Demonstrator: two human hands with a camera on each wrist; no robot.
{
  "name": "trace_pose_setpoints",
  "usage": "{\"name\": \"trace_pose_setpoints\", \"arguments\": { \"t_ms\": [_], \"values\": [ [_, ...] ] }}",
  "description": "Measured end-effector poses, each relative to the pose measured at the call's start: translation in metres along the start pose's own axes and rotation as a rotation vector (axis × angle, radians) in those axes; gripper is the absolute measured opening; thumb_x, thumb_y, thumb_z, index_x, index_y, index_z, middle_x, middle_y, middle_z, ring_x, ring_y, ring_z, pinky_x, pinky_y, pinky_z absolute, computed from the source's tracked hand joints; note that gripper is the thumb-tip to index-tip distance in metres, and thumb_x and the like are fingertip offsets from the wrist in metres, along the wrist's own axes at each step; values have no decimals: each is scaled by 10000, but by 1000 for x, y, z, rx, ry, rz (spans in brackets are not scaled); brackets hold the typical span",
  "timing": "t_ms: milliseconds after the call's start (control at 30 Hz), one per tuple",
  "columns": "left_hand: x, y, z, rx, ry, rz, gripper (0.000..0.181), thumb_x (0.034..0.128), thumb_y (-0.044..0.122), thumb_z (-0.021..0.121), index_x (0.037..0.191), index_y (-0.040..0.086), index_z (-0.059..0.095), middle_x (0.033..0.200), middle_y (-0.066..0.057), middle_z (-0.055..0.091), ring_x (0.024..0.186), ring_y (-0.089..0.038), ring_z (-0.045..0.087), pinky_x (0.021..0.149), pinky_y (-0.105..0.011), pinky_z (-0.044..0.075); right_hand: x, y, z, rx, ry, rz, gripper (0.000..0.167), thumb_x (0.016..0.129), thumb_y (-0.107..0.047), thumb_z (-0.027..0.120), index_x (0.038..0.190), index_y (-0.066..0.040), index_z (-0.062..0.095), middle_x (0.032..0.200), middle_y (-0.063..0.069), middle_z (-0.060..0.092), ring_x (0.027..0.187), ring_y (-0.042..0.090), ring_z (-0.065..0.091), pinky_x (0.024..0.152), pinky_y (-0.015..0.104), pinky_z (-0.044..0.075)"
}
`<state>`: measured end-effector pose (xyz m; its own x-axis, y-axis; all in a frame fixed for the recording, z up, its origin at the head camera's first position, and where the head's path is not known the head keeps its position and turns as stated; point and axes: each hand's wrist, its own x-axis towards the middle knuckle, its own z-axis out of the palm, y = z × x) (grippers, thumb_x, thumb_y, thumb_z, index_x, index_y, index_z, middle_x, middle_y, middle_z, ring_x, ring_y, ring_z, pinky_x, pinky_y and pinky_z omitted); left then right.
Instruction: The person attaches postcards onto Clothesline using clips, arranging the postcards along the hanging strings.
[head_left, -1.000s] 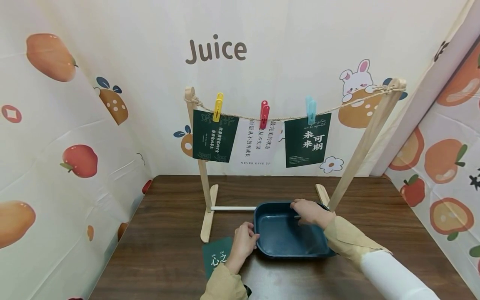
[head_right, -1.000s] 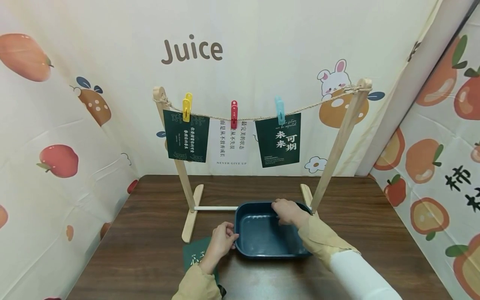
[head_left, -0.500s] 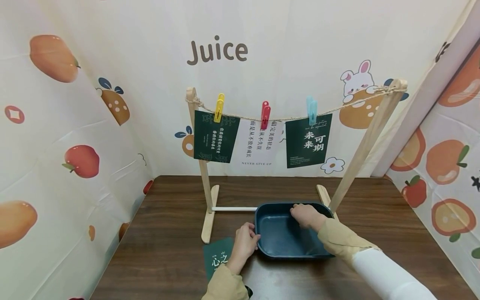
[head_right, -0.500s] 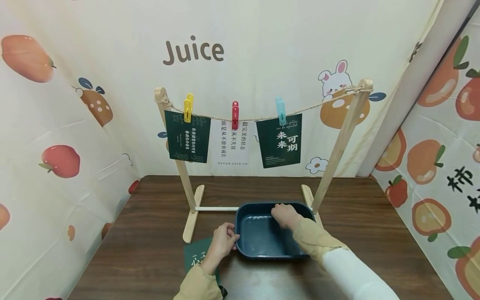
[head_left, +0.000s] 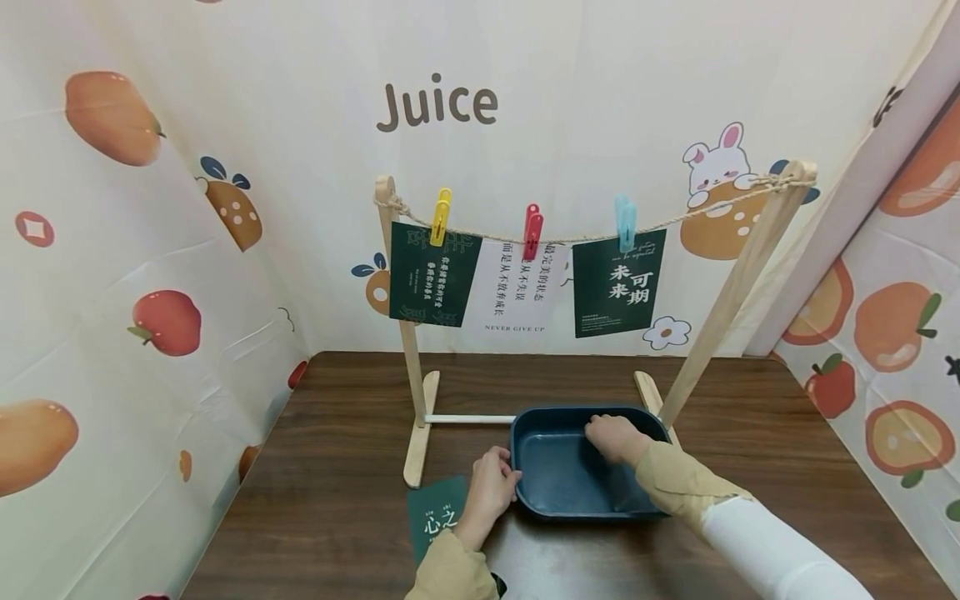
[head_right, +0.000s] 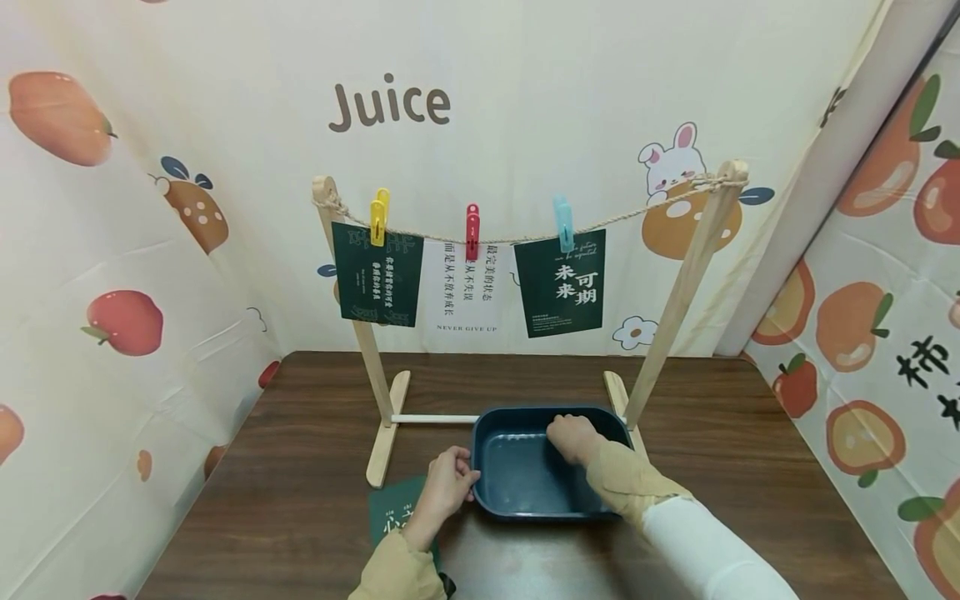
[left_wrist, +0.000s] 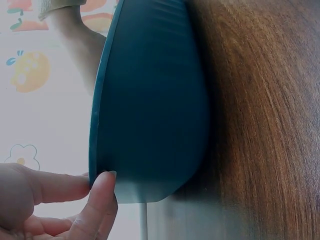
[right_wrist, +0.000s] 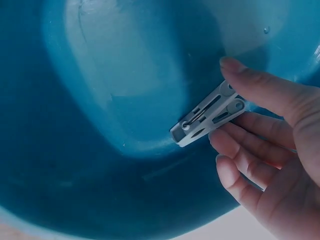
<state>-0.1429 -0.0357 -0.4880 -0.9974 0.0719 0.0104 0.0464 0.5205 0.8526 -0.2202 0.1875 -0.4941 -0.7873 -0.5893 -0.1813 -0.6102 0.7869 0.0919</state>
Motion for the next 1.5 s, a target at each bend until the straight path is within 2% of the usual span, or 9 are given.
{"name": "trace_pose_setpoints", "arguments": {
  "t_ms": [467, 933, 1167, 1333, 1500],
  "values": [
    [-2, 1, 2, -28, 12, -8, 229, 761, -74, 625, 957, -120, 517, 578, -17, 471, 398, -115, 504, 405, -205, 420, 0, -4, 0, -36, -14, -2, 176, 697, -8, 723, 800, -32, 582, 757, 99, 528, 704, 237, 543, 618, 352, 478],
    [-3, 1, 3, -34, 11, 3, 226, 759, -79, 624, 955, -119, 519, 588, -20, 466, 400, -118, 511, 399, -201, 416, 3, 0, 5, -49, 9, -47, 97, 766, 35, 635, 758, -42, 576, 731, 88, 540, 698, 222, 545, 634, 344, 474],
    [-2, 1, 2, -38, 15, 5, 221, 758, -83, 622, 950, -119, 518, 580, -19, 470, 395, -119, 510, 395, -198, 415, 5, 2, 7, -47, -7, -41, 73, 781, 17, 628, 785, -41, 583, 753, 88, 544, 717, 221, 547, 646, 344, 474],
    [-3, 1, 1, -34, 16, 33, 223, 761, -76, 625, 955, -116, 521, 575, -21, 485, 396, -129, 517, 408, -209, 417, 4, 3, 6, -10, 6, -42, 69, 773, 14, 639, 800, -22, 588, 761, 113, 545, 719, 247, 551, 635, 350, 472],
    [-3, 1, -1, -28, 14, 31, 225, 767, -68, 623, 961, -116, 520, 572, -20, 490, 399, -127, 517, 416, -212, 420, 3, 7, 3, 49, -10, -25, 152, 730, -29, 700, 830, -16, 585, 788, 123, 547, 735, 257, 552, 639, 353, 468]
  ]
}}
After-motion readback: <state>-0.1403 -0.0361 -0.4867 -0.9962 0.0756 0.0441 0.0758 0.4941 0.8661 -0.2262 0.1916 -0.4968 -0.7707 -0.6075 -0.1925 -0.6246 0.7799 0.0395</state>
